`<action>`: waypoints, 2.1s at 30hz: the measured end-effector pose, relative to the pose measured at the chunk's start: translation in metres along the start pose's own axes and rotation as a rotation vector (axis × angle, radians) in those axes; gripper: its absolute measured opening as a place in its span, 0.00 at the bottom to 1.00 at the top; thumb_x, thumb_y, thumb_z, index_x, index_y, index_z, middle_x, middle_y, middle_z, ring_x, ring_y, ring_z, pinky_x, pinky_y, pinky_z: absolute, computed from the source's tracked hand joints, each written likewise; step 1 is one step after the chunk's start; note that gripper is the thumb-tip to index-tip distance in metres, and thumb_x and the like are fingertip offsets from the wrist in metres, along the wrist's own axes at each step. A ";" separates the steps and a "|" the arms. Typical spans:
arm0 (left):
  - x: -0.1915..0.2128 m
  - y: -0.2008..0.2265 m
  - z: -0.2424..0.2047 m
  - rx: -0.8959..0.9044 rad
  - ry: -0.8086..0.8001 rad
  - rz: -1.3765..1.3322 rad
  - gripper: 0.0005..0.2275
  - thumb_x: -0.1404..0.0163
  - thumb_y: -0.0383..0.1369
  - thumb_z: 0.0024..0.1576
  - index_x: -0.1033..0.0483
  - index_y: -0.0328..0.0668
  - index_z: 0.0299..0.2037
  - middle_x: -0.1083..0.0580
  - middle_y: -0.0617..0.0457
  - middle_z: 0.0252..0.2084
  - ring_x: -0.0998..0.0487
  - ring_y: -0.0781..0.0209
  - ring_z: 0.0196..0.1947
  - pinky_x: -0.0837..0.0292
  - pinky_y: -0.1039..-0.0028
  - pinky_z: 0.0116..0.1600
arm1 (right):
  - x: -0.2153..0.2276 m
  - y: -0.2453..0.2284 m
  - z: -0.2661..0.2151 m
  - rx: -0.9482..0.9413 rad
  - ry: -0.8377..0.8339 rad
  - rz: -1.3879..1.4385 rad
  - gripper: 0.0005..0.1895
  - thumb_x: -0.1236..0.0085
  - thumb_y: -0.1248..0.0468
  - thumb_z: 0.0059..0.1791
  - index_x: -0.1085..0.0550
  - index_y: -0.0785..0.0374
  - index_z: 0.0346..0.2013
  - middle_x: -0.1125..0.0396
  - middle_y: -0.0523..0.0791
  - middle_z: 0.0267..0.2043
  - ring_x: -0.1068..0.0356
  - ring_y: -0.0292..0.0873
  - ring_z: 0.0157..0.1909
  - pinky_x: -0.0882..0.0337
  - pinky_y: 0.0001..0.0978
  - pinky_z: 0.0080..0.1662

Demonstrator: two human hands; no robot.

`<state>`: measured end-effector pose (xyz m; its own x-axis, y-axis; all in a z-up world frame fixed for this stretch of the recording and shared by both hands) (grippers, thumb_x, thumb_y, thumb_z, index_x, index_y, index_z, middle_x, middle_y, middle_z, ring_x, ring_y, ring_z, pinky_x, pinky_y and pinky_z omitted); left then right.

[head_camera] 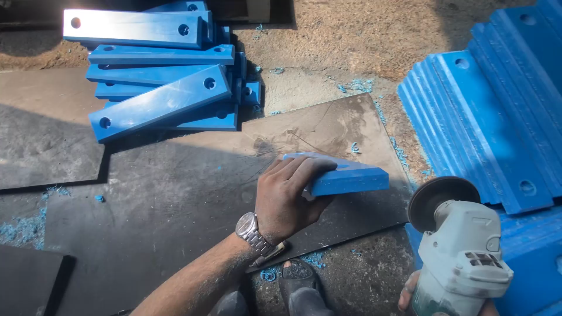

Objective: Grinding and deburring the edges of blue plastic industrial blocks using an angle grinder and a manual deburring tool.

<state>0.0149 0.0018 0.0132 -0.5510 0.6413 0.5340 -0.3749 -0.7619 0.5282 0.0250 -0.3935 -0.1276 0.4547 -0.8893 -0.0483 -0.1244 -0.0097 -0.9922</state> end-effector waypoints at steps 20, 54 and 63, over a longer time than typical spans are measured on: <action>-0.030 0.002 -0.043 0.045 -0.216 -0.185 0.25 0.37 0.29 0.48 0.25 0.51 0.58 0.22 0.51 0.59 0.20 0.51 0.58 0.23 0.59 0.62 | -0.043 -0.055 -0.034 -0.063 0.111 -0.080 0.46 0.36 0.65 0.44 0.44 0.74 0.73 0.28 0.60 0.43 0.19 0.55 0.41 0.18 0.55 0.42; -0.024 -0.002 -0.050 0.063 -0.199 -0.208 0.26 0.40 0.27 0.48 0.27 0.55 0.59 0.22 0.54 0.59 0.19 0.54 0.56 0.20 0.62 0.57 | 0.037 0.062 -0.009 -0.367 -0.487 0.149 0.45 0.37 0.50 0.48 0.45 0.73 0.69 0.28 0.65 0.48 0.22 0.59 0.46 0.20 0.53 0.48; -0.031 -0.003 -0.055 0.026 -0.202 -0.191 0.25 0.39 0.29 0.50 0.27 0.57 0.59 0.23 0.56 0.59 0.20 0.55 0.58 0.21 0.61 0.60 | 0.109 0.059 -0.049 -0.321 -0.046 0.148 0.55 0.35 0.60 0.47 0.54 0.47 0.84 0.36 0.70 0.57 0.27 0.70 0.53 0.27 0.78 0.48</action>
<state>-0.0078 -0.0206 -0.0416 -0.3115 0.7802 0.5425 -0.4370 -0.6245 0.6473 0.0239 -0.5132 -0.1853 0.4492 -0.8704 -0.2015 -0.4595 -0.0317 -0.8876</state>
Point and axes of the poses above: each hand's wrist, its own z-axis towards the middle knuckle, its own x-axis out of the back of the hand, y = z × x, the point moved 2 cm from there along z, towards the middle knuckle
